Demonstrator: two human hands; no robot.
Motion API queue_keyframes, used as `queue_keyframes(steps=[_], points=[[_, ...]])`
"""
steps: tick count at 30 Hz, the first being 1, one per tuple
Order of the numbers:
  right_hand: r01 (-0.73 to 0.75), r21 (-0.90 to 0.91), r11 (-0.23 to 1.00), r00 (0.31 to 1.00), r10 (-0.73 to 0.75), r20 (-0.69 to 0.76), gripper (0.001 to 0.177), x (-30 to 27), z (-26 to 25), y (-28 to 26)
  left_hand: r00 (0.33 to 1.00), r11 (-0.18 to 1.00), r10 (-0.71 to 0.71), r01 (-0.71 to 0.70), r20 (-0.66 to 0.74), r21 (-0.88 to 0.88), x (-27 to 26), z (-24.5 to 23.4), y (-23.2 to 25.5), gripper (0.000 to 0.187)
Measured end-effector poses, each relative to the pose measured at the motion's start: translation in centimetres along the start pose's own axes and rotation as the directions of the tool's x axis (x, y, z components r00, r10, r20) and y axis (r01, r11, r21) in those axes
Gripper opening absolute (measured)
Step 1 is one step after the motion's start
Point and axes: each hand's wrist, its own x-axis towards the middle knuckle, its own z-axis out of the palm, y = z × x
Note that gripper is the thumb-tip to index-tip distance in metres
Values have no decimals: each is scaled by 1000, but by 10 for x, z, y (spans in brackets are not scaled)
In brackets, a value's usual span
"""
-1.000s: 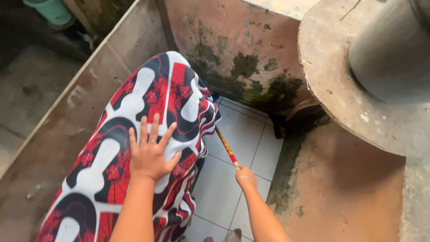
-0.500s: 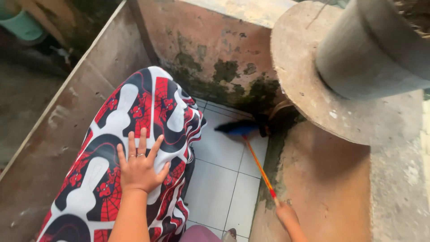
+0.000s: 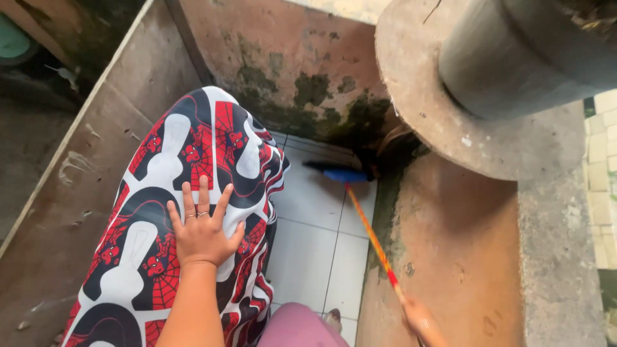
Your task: Sweep the tiled floor and edges near an entryway and a covered motorbike.
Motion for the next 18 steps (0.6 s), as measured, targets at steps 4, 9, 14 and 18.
queue_keyframes(steps=[4,9,14,18], points=[[16,92,996,998,-10,-63,62,72,27,-153,998,999,32,-33,-57,-21,10,6,-3,84],[-140,32,990,978,143,-152,57,100,93,-224,997,998,51,-52,-61,-17,8,9,-1,84],[54,-44,998,980,-61,-187,45,81,138,-97,991,997,54,-59,-119,-41,9,14,-5,85],[-79,-46,996,996,77,-49,46,-83,143,62,993,993,95,-100,-68,-61,-14,17,-8,86]])
